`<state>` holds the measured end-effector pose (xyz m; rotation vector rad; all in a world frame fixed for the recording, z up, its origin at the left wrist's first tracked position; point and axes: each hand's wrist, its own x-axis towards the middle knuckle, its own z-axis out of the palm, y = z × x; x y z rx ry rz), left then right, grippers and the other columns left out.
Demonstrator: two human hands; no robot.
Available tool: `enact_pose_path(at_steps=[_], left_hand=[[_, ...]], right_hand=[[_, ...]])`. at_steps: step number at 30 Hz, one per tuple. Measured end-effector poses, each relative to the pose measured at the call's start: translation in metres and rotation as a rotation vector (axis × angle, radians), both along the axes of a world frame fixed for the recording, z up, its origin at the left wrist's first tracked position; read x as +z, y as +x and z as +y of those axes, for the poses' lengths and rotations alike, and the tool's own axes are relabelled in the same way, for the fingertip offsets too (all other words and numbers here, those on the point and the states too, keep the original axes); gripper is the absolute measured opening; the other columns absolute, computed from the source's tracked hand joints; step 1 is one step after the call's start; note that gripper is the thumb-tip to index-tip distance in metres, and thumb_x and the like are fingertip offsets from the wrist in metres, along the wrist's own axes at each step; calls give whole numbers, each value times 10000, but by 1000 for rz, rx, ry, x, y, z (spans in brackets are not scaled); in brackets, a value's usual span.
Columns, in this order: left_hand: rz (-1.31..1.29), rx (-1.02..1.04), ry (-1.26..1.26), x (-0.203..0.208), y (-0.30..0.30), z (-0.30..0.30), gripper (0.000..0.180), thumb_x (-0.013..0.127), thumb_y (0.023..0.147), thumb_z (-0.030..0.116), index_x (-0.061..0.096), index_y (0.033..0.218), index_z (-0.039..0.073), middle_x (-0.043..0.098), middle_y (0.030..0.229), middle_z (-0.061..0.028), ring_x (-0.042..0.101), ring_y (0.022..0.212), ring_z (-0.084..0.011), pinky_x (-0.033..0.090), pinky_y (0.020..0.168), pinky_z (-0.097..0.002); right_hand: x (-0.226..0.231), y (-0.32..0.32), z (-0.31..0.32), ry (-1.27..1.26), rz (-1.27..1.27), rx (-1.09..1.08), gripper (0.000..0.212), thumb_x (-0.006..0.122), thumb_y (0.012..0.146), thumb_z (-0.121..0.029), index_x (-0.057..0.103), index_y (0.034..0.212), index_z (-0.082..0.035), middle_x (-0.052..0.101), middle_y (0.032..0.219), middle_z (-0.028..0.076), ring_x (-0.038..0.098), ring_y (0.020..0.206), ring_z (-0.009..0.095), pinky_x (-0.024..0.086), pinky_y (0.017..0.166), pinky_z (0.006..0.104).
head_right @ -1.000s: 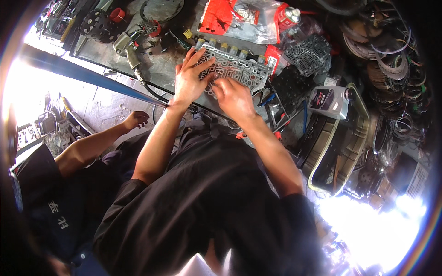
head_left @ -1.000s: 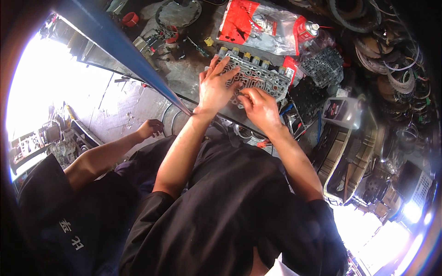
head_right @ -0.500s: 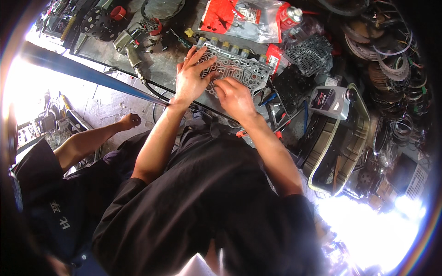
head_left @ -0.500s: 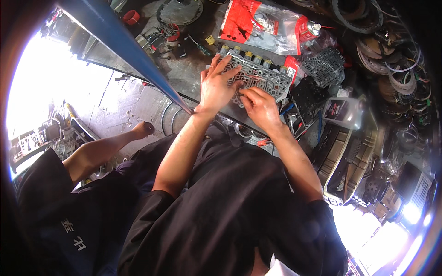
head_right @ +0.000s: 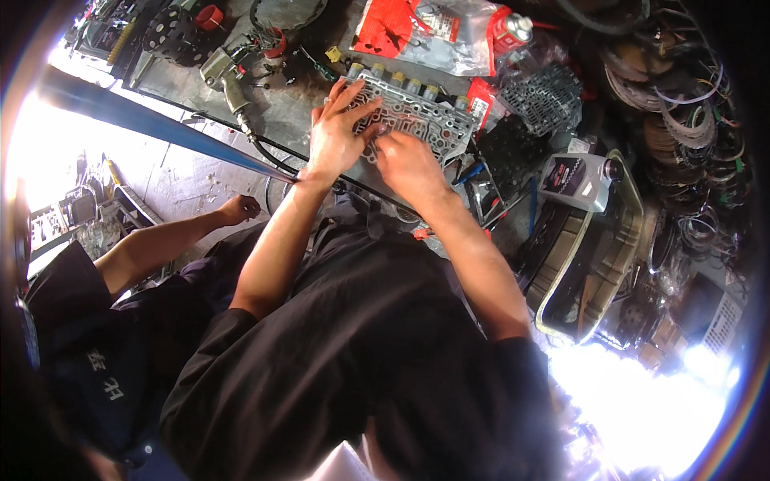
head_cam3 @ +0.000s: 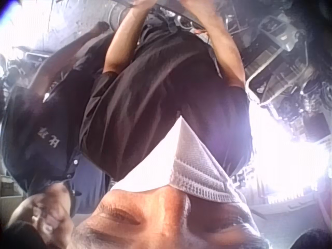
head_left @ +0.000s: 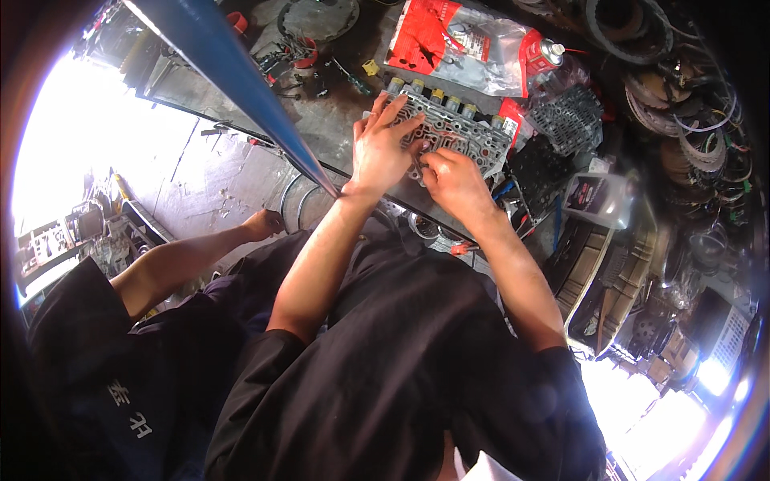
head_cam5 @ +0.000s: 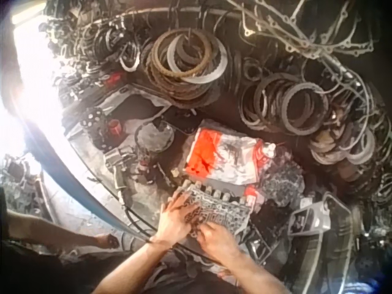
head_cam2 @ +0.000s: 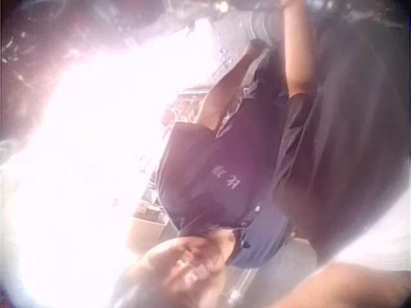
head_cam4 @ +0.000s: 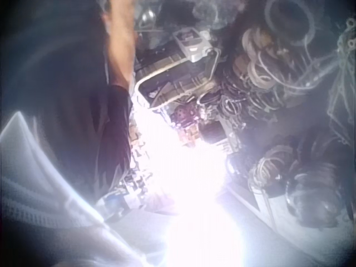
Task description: The person places small metal rings into a transmission valve body, then wipes the surface with a cloth. They continue inserting additional rings into the valve body and inspect the assembly by turning it over.
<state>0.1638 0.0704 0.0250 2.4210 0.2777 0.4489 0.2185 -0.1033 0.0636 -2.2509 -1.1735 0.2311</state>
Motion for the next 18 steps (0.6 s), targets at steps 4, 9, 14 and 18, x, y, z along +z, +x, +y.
enact_pose_path(at_steps=[4,9,14,18], left_hand=[[-8,0,8,0,1,0,450,862,808,275,793,1250,229,561,1548,-54,409,1517,-331,381,1125,-496],[-10,-1,3,0,0,0,455,861,815,288,790,1261,232,564,1549,-52,416,1515,-333,383,1123,-491],[-16,3,8,2,0,0,460,863,825,301,788,1274,240,568,1554,-47,426,1514,-326,386,1123,-484],[6,9,6,2,2,0,466,867,817,300,789,1273,240,574,1549,-47,427,1514,-325,383,1130,-490]], right_hand=[[-4,0,5,-36,-41,20,145,680,855,-23,714,996,-9,679,880,182,697,829,399,586,740,482],[-2,-4,8,-3,-10,-35,114,693,851,-35,703,960,-4,675,865,189,693,797,404,586,728,486],[1,-8,8,-44,-5,-95,77,702,853,-41,695,923,-13,678,847,184,703,792,395,585,708,493],[1,-5,8,66,60,-139,23,694,862,-38,686,880,-26,672,822,159,700,779,395,586,694,496]])
